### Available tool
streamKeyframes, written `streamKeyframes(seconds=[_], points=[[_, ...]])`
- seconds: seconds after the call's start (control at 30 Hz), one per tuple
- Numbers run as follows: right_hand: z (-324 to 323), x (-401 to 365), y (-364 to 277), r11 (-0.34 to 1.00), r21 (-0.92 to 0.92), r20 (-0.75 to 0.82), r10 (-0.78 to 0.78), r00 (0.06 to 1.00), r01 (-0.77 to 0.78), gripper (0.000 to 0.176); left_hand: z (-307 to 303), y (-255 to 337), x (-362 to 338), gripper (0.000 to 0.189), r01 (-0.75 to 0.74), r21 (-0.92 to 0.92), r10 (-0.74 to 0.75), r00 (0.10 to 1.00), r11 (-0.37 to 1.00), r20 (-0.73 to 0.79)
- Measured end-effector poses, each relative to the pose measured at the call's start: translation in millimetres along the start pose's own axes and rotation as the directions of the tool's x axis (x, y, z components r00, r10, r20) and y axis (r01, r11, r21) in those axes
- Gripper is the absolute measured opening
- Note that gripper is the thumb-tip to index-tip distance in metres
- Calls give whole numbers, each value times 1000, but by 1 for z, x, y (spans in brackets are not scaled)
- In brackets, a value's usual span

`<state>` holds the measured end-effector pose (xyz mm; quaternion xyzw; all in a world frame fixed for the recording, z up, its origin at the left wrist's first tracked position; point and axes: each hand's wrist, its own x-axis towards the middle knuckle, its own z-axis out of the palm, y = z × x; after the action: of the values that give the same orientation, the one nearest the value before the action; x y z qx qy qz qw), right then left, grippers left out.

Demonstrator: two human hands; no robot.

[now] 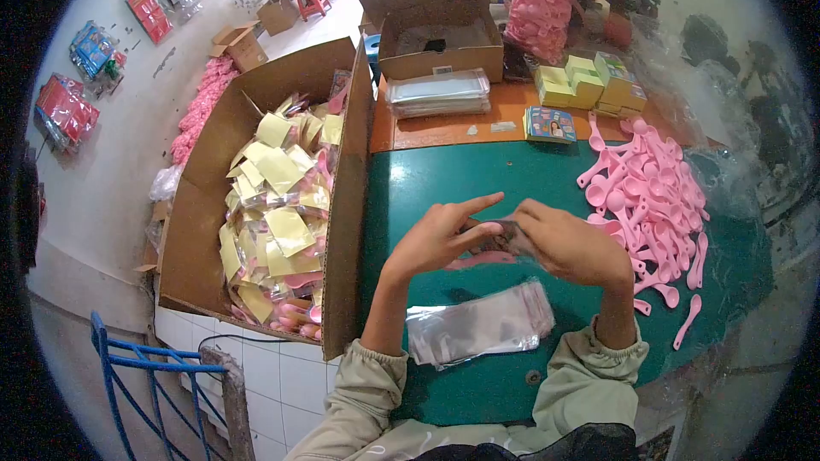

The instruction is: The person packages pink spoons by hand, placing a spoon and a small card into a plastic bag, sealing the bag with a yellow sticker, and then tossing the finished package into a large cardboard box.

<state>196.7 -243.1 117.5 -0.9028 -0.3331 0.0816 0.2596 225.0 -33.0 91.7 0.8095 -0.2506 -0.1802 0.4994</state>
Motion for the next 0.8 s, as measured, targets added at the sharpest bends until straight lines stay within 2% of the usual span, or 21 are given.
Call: streamKeyframes(seconds=[0.1,0.2,0.3,0.33,0.4,0.43,0.47,0.57,0.63,0.67,0.73,0.8], points=[[7,2,9,993,-45,-9,-108,994,107,19,8,-13,4,59,-110,159,116,993,981,-27],[-1,6,14,981,194,32,22,999,-28,10,14,-21,4,66,-223,136,234,970,965,-67],[-8,5,15,927,349,-132,196,972,-140,19,-3,-11,-4,67,-160,145,160,987,976,14],[-9,6,24,921,363,-170,213,962,-139,27,-8,-16,-4,66,-176,44,176,984,983,-5],[-13,5,27,836,516,-169,313,935,-187,28,-16,-30,-4,64,-206,-157,202,979,966,-42],[-14,5,25,782,588,-161,364,917,-207,29,-19,-31,-4,64,-209,-177,198,977,962,-79],[-17,4,22,808,565,-198,329,923,-167,23,-21,-32,-5,63,-212,-197,193,974,957,-115],[-17,3,13,632,769,-175,353,919,-97,17,-22,-30,-3,61,-240,-286,191,963,928,-189],[-19,2,10,690,711,-199,379,904,-133,15,-18,-22,-5,62,-247,-339,177,958,908,-227],[-18,1,10,715,682,-211,393,895,-153,13,-18,-20,-7,64,-244,-304,185,960,921,-211],[-18,0,9,702,702,-248,402,882,-122,13,-21,-14,-8,67,-242,-229,204,963,943,-179],[-18,-1,6,698,709,-289,418,861,-100,13,-23,-4,-15,70,-261,-277,230,963,925,-139]])
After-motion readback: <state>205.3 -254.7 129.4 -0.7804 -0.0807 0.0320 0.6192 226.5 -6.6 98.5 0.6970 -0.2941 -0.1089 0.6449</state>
